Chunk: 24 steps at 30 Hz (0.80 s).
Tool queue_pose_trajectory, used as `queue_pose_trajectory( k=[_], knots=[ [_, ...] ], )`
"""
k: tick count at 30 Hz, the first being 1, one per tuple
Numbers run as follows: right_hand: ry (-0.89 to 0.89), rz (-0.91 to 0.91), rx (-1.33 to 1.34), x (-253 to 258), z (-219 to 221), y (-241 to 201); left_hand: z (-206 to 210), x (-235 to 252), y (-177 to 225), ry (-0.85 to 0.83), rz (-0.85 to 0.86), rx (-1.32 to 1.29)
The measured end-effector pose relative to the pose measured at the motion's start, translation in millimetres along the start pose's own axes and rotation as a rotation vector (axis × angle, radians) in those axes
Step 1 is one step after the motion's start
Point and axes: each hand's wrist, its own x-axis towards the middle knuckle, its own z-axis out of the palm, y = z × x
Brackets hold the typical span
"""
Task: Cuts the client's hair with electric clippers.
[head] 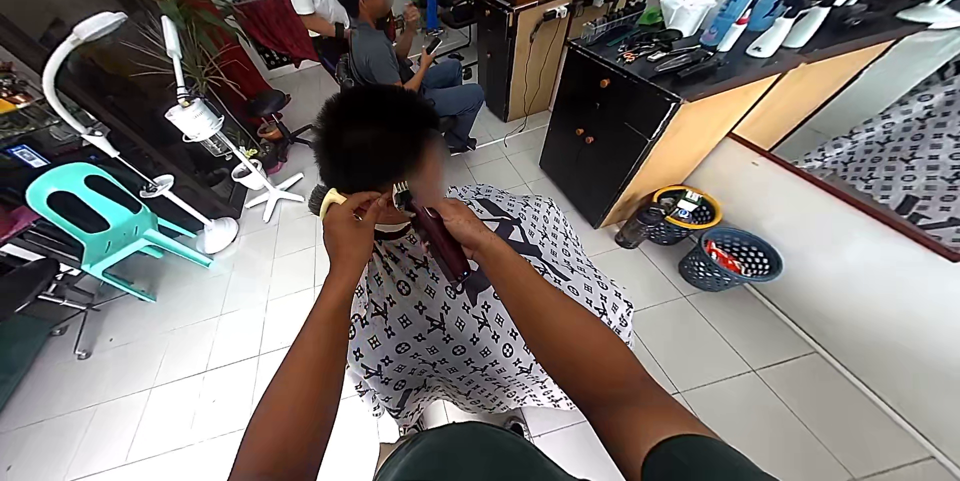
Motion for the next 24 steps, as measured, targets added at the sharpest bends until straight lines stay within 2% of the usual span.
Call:
queue_pose_trajectory(
  k=[5,9,13,17,21,24],
  knots=[
    [-0.033,0.036,-0.013,0.5,1.4,-8.7,1.2,1.6,-1.2,-0.008,-0.020,-0.017],
    [0.004,-0.013,0.053,3.2,1.2,-9.5,2.2,2.7,-3.8,-0.002,-0.017,-0.024],
    [-0.035,0.047,0.013,1.3,-1.1,-11.0,2.9,2.3,-4.5,0.005,-0.028,-0.053],
    [-0.015,-0.029,0.119,2.8,-0.5,-8.5,3.9,1.8,-5.5,0.009,-0.007,-0.079],
    [-0.060,0.059,0.014,1.7,-8.5,-10.3,2.6,1.9,-5.3,0.003,-0.019,-0.071],
    [-0.056,-0.037,0.124,5.0,-11.0,-7.6,3.8,1.6,-6.1,0.011,-0.025,-0.069]
  ],
)
